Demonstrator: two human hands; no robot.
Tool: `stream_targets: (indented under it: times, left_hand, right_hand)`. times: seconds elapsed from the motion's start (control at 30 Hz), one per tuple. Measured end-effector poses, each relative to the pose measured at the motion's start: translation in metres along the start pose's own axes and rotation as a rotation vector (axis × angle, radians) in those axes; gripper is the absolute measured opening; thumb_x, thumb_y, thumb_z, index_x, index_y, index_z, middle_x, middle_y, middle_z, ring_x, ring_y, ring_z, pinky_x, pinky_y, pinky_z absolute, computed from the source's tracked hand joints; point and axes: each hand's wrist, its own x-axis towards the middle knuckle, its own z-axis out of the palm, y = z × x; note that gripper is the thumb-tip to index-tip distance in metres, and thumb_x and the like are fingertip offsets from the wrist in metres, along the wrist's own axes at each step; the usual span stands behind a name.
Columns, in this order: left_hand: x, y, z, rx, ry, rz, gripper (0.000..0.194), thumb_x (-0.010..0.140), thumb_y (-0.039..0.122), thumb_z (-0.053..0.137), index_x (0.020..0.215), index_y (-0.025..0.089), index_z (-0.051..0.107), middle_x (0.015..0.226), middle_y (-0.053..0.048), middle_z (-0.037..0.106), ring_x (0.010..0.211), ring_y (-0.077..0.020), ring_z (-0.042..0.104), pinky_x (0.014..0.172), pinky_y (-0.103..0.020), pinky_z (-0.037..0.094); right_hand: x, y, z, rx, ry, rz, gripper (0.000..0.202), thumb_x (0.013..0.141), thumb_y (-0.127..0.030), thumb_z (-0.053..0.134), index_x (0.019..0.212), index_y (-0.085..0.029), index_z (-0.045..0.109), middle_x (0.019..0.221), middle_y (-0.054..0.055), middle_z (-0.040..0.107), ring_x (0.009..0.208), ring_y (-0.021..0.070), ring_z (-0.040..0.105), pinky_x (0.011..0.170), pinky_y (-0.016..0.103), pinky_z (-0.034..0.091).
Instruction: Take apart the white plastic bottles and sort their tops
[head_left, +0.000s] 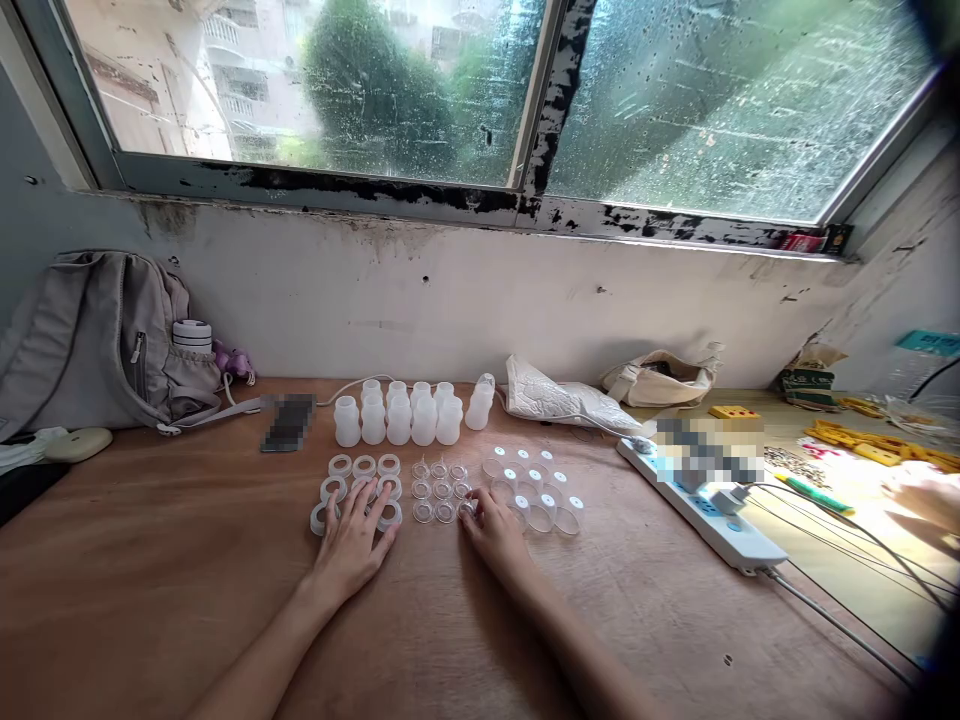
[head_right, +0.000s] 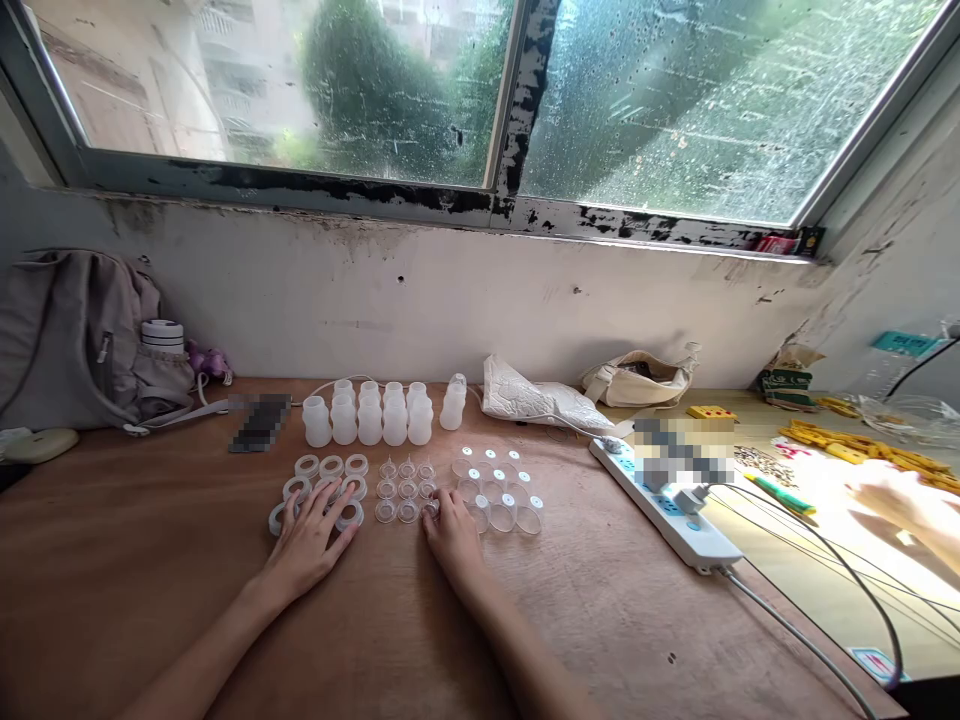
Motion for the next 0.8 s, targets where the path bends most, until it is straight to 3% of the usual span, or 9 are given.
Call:
stream_targets:
  times: [0.47, 0.7, 0.8]
  left_hand:
    - [0.008, -0.002, 0.003, -0.001, 0.06, 0.031, 0.045, 0.083, 0.044, 0.037, 0.124, 0.025, 0.043, 0.129, -0.01, 0.044, 0.12, -0.0263, 0.035, 0.099, -0.053, 0.016]
    - [0.018, -0.007, -0.004, 0.017, 0.123, 0.134, 0.039, 0.084, 0.043, 0.038, 0.114, 0.024, 0.052, 0.121, -0.009, 0.052, 0.115, -0.0256, 0.04, 0.099, -0.05, 0.018]
    - [0.023, -0.007, -0.009, 0.012, 0.119, 0.192, 0.039, 0.083, 0.045, 0.038, 0.111, 0.023, 0.053, 0.117, -0.009, 0.055, 0.113, -0.0253, 0.042, 0.099, -0.049, 0.02]
  right_hand:
    - [0.001, -0.003, 0.001, -0.074, 0.023, -0.045, 0.016, 0.077, -0.021, 0.045, 0.091, -0.019, 0.052, 0.084, 0.005, 0.055, 0.072, 0.0174, 0.056, 0.067, 0.028, 0.042]
    - [-0.006, -0.009, -0.004, -0.057, 0.078, -0.097, 0.036, 0.079, -0.026, 0.046, 0.113, -0.016, 0.042, 0.107, 0.013, 0.054, 0.092, 0.0243, 0.055, 0.074, 0.034, 0.043]
    - [-0.004, -0.013, -0.014, -0.054, 0.14, -0.182, 0.04, 0.08, -0.028, 0.045, 0.118, -0.017, 0.038, 0.107, 0.012, 0.054, 0.087, 0.0235, 0.057, 0.07, 0.034, 0.044]
